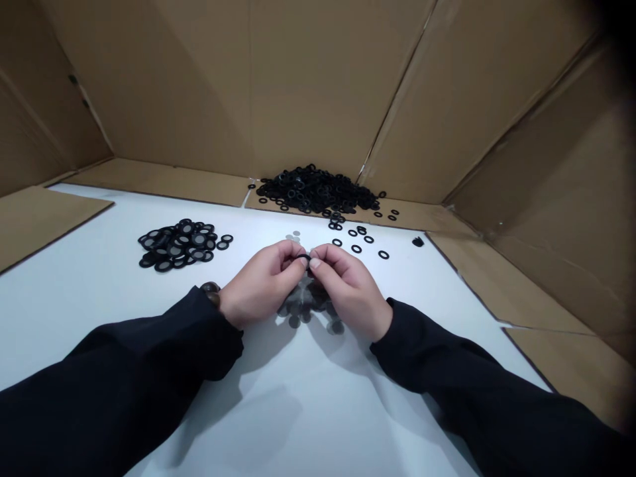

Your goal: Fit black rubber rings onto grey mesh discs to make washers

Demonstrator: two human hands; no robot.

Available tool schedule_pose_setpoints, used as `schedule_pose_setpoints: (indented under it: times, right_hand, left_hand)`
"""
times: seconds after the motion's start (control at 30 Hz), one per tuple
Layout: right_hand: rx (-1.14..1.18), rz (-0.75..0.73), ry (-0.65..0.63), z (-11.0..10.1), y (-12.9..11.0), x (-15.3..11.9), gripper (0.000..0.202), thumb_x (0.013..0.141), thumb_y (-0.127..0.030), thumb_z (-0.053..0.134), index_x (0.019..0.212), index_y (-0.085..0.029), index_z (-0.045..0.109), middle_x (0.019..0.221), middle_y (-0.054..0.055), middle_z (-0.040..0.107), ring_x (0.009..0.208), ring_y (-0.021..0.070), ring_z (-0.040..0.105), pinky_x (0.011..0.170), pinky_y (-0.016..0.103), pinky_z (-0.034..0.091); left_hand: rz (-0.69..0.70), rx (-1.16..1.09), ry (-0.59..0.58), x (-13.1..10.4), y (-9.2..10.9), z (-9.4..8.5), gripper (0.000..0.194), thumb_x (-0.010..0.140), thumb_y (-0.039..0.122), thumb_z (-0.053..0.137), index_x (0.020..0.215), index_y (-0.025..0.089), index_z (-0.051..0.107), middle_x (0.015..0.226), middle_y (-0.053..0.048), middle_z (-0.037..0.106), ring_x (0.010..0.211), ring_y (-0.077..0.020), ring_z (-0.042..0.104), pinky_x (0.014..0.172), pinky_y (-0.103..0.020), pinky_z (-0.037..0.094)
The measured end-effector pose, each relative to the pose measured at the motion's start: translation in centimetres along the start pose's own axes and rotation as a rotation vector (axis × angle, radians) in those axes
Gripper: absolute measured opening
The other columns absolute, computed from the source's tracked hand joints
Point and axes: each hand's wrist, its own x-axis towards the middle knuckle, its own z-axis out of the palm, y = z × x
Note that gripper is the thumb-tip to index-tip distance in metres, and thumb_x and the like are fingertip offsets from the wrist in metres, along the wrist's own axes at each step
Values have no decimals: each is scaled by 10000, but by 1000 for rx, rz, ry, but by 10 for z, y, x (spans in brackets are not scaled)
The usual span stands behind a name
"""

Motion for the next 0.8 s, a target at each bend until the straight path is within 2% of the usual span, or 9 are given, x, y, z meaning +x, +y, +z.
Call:
schedule_pose_setpoints:
  times: [0.47,0.6,0.8]
  right_hand:
    - [-170,-60,81,-2,2,-1,192,918,-398,519,869,-214,543,692,-20,491,617,128,425,563,260,365]
    - [-157,-81,61,-1,2,-1,188,919,-394,522,880,-211,534,702,-23,483,614,123,421,560,255,361]
    - [-172,-98,29,-3,3,0,168,928,-369,505,900,-207,539,726,-20,496,629,122,429,574,255,366]
  left_hand:
    - [15,35,1,0,0,0,127,857,284,571,813,172,529,650,24,544,537,-91,513,472,-196,391]
    - [-28,-38,37,0,3,-1,108,835,243,588,795,171,518,591,44,506,470,-70,465,434,-181,354]
    - [-57,-81,-10,0,2,-2,98,840,231,579,791,167,524,566,57,474,473,-55,406,431,-161,317]
